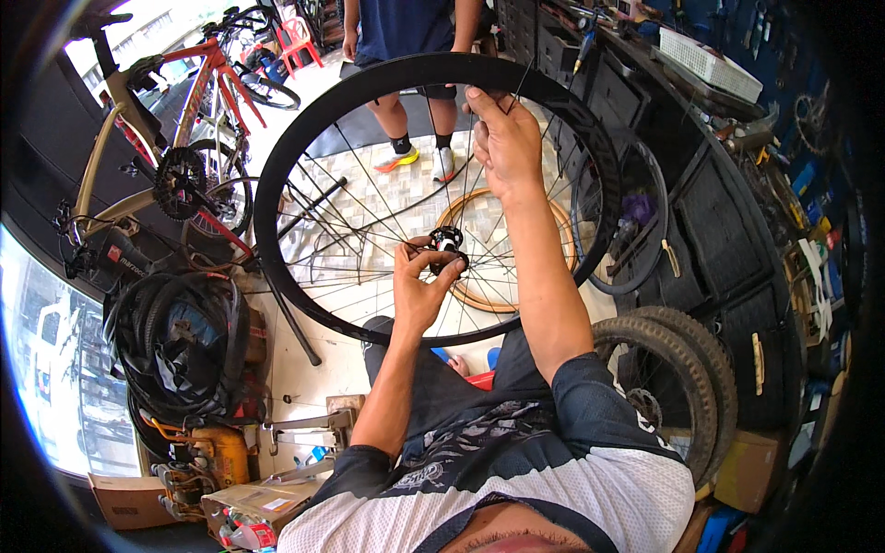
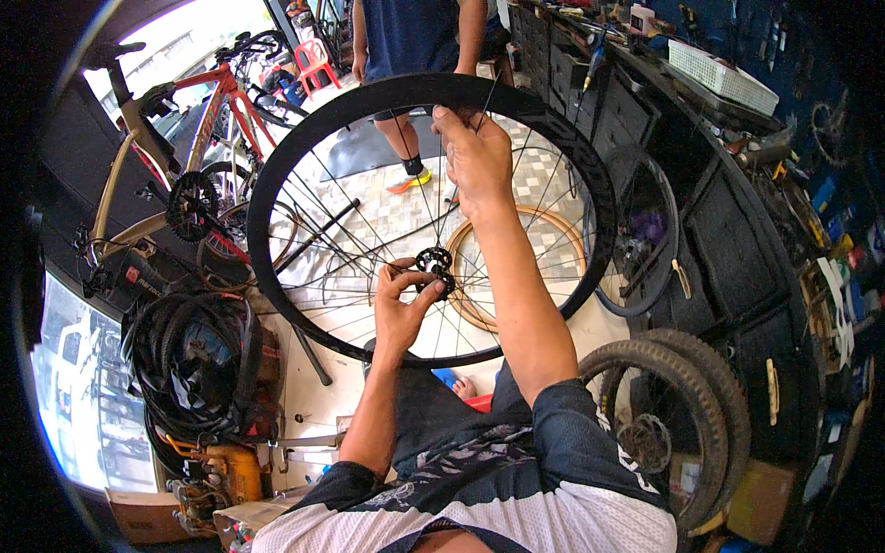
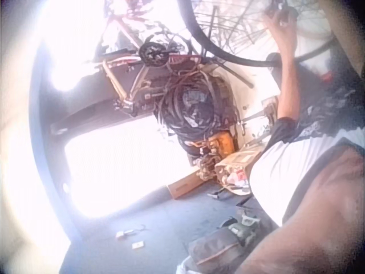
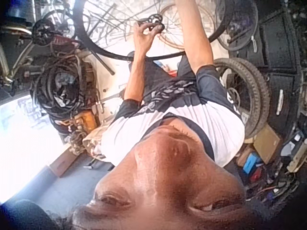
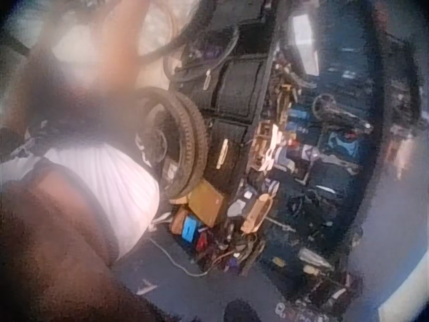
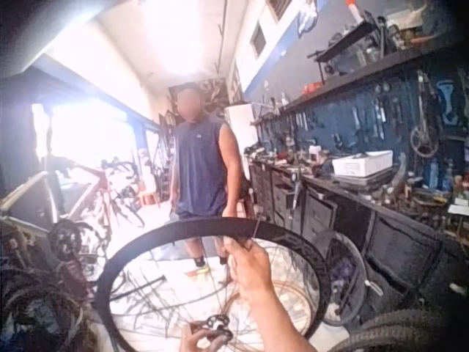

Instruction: The person threads and secures spokes into the hub of a bicycle wheel, rotating the wheel to access different spoke holes and tightening each spoke by hand. The person works continuously on the same wheel throughout the clip.

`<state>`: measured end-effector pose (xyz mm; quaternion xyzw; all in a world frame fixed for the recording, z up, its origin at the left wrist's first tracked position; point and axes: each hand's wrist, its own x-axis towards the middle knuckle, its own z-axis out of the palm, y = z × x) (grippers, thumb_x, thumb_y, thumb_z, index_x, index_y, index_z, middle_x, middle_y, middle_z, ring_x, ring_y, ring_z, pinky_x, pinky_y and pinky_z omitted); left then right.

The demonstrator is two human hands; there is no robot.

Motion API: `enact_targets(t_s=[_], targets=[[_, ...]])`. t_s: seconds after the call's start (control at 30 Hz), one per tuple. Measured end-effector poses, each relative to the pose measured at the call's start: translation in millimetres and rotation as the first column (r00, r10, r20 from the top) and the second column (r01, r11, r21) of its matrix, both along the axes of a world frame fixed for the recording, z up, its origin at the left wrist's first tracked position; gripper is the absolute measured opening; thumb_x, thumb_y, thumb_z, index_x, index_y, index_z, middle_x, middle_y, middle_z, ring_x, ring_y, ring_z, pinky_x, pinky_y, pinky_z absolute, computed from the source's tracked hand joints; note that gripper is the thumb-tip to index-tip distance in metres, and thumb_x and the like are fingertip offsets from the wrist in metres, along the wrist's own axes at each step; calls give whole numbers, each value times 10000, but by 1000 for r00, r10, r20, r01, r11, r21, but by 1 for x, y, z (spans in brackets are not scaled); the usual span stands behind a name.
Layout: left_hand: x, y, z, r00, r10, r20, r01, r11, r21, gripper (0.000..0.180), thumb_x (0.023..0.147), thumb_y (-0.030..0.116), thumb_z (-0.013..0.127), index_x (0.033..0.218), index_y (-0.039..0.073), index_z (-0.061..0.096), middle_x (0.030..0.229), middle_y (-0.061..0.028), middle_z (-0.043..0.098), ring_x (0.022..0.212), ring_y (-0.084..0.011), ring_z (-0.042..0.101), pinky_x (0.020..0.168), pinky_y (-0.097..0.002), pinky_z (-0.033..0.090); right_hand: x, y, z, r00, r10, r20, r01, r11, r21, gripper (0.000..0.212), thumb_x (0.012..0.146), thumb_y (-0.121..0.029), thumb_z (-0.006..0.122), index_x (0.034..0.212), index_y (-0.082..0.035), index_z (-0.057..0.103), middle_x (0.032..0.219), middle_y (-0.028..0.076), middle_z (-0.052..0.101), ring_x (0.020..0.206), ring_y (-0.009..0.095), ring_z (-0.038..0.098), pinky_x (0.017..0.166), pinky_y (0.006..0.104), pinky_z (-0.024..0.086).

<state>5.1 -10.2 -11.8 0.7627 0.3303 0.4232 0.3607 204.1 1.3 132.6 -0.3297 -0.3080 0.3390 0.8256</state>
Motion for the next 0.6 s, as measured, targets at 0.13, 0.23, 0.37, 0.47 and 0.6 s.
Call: enact_targets(t_s=[0.13,0.23,0.37,0.47,0.6], targets=[[8,0,0,998,62,23,-61,998,-24,238,765,192,924,894,54,780,1165,-152,588,1175,-303,556,1016,-423,449,-1,-1,2,1000,-3,1,3,1000,-23,209,983,-243,758,903,-90,641,610,-90,482,417,-2,315,377,210,202],[10,-2,0,996,75,37,-74,997,-26,247,757,189,929,873,46,764,1147,-150,595,1167,-304,559,1005,-417,453,1,2,-1,1000,6,-5,-6,1000,-8,221,983,-247,763,900,-92,628,620,-72,501,390,10,295,365,228,191],[14,2,-3,994,77,77,-71,995,-68,249,760,204,927,887,51,778,1128,-148,604,1153,-304,563,997,-417,455,2,4,-2,1000,-3,-6,3,1000,-1,216,981,-241,768,925,-88,626,683,-55,552,394,11,304,361,229,201],[13,2,-3,996,71,51,-68,996,-50,243,775,205,915,900,46,780,1126,-150,603,1150,-302,562,996,-418,454,2,4,-3,1000,-2,-4,2,1000,-3,213,984,-239,767,924,-91,626,692,-55,565,396,9,307,362,226,201],[12,3,-5,997,67,35,-66,998,-17,218,808,190,887,910,36,771,1132,-156,595,1150,-303,558,996,-416,455,2,3,-2,1000,-2,-7,1,1000,-7,218,980,-240,776,923,-91,627,692,-55,569,404,2,311,370,219,204]])
